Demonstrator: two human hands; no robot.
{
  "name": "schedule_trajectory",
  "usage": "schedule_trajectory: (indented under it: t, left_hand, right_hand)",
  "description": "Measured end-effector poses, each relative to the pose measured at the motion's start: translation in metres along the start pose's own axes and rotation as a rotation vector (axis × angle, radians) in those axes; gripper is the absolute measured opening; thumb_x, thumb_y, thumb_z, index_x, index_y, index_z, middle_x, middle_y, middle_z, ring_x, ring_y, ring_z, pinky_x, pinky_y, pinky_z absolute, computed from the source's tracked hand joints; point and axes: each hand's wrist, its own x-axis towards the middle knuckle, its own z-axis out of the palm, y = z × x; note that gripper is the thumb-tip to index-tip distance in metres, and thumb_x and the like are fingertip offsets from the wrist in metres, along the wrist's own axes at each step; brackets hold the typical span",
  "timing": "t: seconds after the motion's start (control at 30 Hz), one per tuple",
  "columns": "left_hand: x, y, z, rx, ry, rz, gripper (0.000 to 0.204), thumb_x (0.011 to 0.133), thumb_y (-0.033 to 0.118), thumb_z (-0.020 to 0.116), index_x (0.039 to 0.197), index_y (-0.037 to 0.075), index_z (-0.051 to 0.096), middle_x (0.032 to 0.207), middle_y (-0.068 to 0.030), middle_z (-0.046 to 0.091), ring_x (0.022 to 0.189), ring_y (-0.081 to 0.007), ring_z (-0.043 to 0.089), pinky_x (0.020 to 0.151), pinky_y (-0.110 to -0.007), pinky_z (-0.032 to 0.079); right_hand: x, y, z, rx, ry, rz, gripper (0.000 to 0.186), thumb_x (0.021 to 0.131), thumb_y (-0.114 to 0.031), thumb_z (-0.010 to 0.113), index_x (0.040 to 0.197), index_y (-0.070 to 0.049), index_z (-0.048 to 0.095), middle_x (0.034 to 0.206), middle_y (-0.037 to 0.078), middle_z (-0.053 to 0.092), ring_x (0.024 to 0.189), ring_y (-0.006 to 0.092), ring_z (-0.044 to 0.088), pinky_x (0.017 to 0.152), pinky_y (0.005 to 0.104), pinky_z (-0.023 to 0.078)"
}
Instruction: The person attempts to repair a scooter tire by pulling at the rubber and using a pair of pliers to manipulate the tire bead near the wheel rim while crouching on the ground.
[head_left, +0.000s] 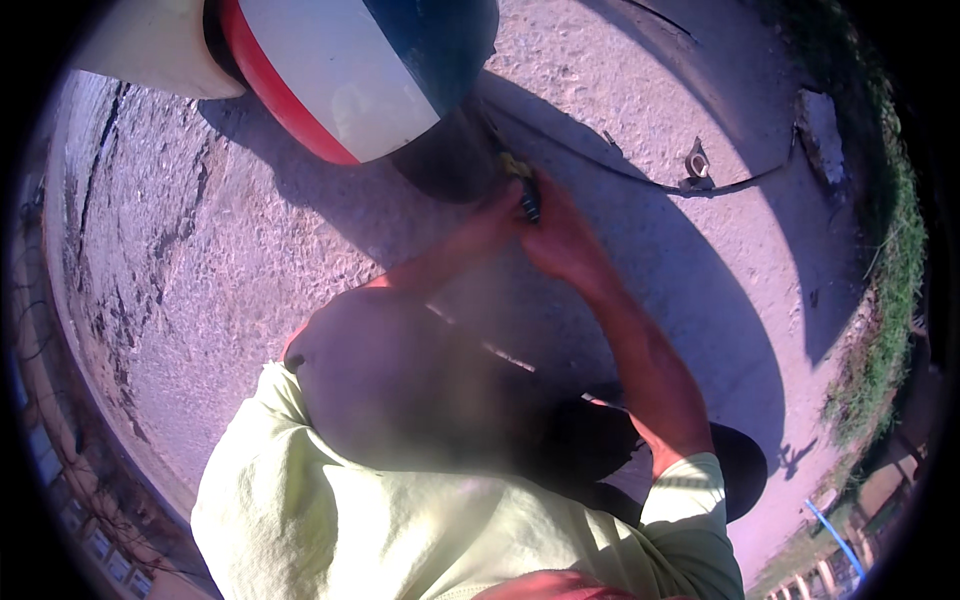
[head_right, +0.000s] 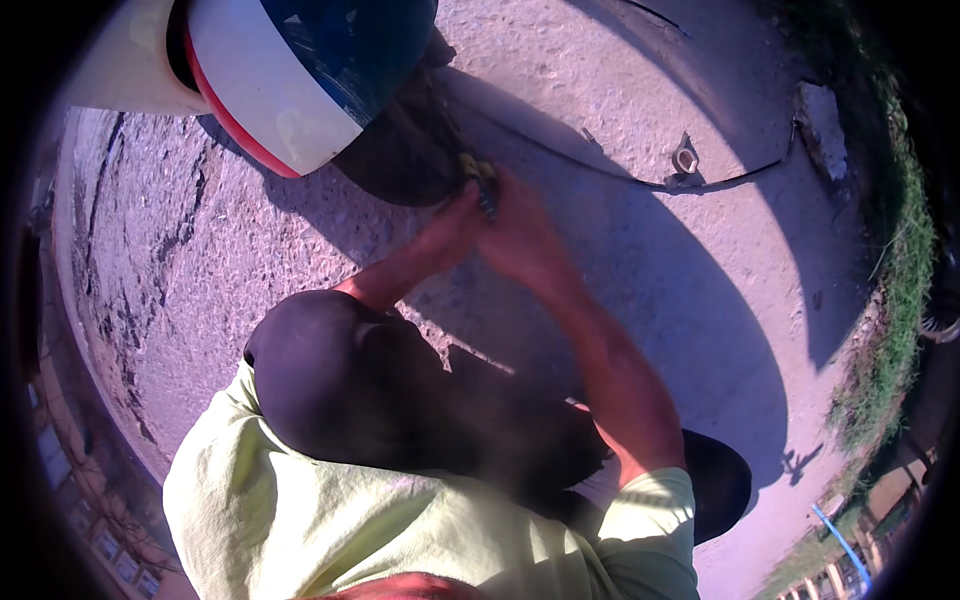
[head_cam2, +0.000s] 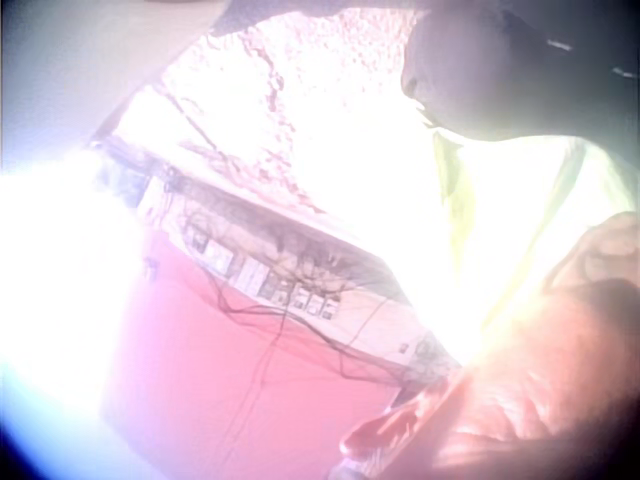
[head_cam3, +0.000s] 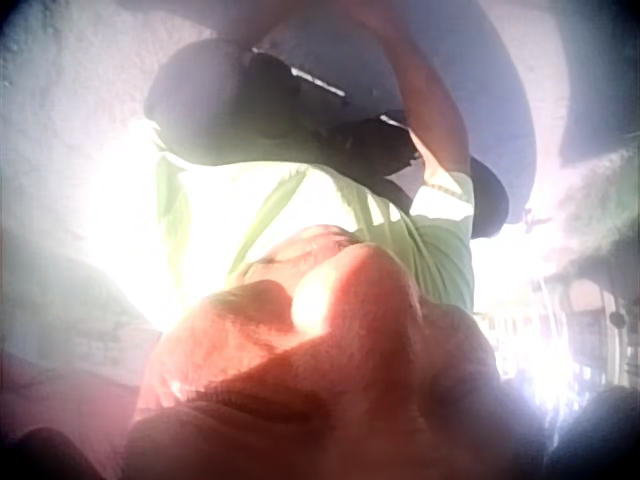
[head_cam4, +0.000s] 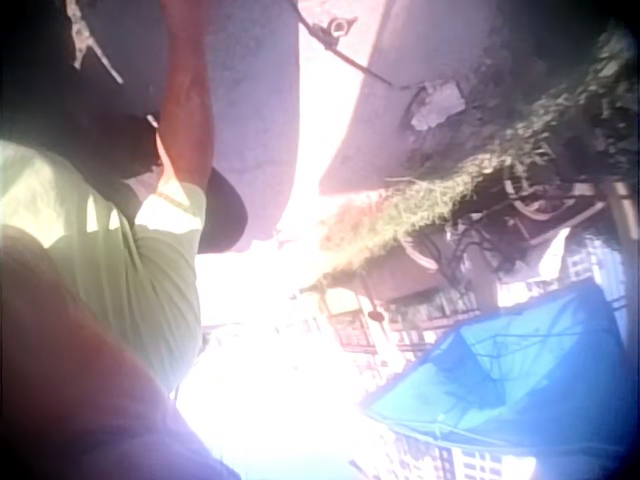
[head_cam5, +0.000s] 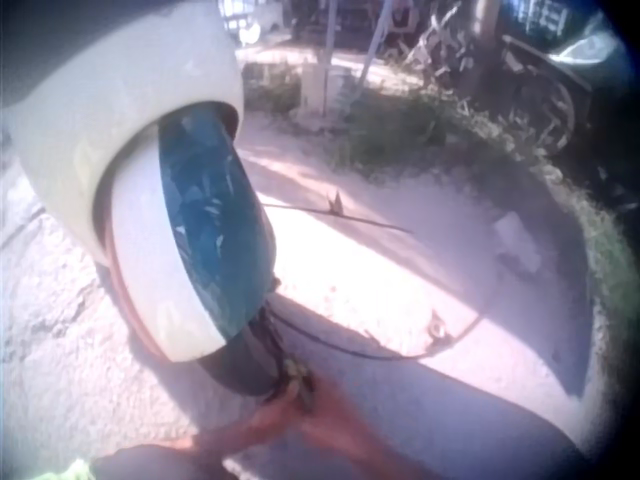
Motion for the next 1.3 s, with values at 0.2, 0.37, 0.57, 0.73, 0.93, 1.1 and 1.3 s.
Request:
schedule_trajectory:
  t: [0.2,0.37,0.57,0.73,0.93,1.1,1.3]
  left_hand:
    - [0.007,0.004,0.008,-0.007,0.066,0.033,0.063,0.108,0.042,0.049,0.157,0.008,0.027,0.153,-0.0098,0.043,0.143,-0.0242,0.041,0.118,-0.043,0.033]
    - [-0.002,0.015,-0.006,0.034,-0.048,0.013,0.064,0.108,0.042,0.049,0.156,0.005,0.028,0.148,-0.0112,0.048,0.137,-0.0245,0.048,0.111,-0.042,0.04]
    - [-0.008,0.011,-0.013,0.068,-0.197,-0.039,0.065,0.108,0.042,0.048,0.155,0.002,0.028,0.142,-0.0129,0.054,0.129,-0.025,0.056,0.101,-0.042,0.048]
    - [-0.004,0.007,-0.022,0.072,-0.181,-0.041,0.065,0.108,0.042,0.049,0.155,0.002,0.028,0.141,-0.0138,0.055,0.127,-0.0257,0.059,0.099,-0.042,0.051]
    - [-0.004,0.004,-0.005,0.034,0.027,-0.075,0.063,0.108,0.04,0.049,0.156,0.006,0.028,0.146,-0.0141,0.05,0.134,-0.0273,0.053,0.105,-0.045,0.048]
    - [0.007,-0.013,-0.016,0.08,0.024,-0.03,0.063,0.108,0.037,0.051,0.158,0.007,0.026,0.149,-0.0142,0.047,0.138,-0.0269,0.049,0.11,-0.045,0.046]
    - [0.016,-0.028,-0.039,-0.005,-0.095,0.003,0.058,0.109,0.023,0.051,0.158,0.006,0.026,0.148,-0.0143,0.048,0.135,-0.0238,0.051,0.113,-0.04,0.043]
  right_hand:
    - [0.002,0.011,-0.011,0.017,-0.17,0.078,0.048,0.093,-0.017,0.06,0.139,-0.002,0.053,0.127,0.021,0.067,0.117,0.0351,0.065,0.098,0.0406,0.05]
    - [0.033,0.085,-0.026,0.658,-0.574,0.26,0.05,0.095,-0.03,0.062,0.137,-0.004,0.057,0.122,0.015,0.069,0.109,0.0294,0.069,0.089,0.0389,0.053]
    - [0.038,0.168,-0.009,1.126,-0.798,0.414,0.068,0.095,-0.033,0.059,0.152,-0.002,0.04,0.134,0.022,0.059,0.112,0.0309,0.065,0.07,0.0299,0.053]
    - [0.031,0.144,-0.017,1.255,-0.825,0.425,0.074,0.093,-0.035,0.063,0.153,-0.001,0.037,0.138,0.024,0.056,0.114,0.0318,0.064,0.079,0.0336,0.058]
    - [0.019,0.082,-0.043,0.98,-0.664,0.391,0.051,0.097,-0.027,0.065,0.138,0.001,0.056,0.129,0.015,0.067,0.115,0.0257,0.068,0.091,0.0446,0.057]
    - [0.011,0.02,-0.045,0.351,-0.555,0.285,0.047,0.094,-0.021,0.066,0.137,-0.004,0.056,0.123,0.011,0.067,0.106,0.0195,0.066,0.084,0.0362,0.056]
    - [0.008,0.016,-0.019,0.044,-0.312,0.001,0.046,0.092,-0.02,0.066,0.134,-0.005,0.057,0.117,0.009,0.068,0.106,0.0183,0.064,0.089,0.035,0.053]
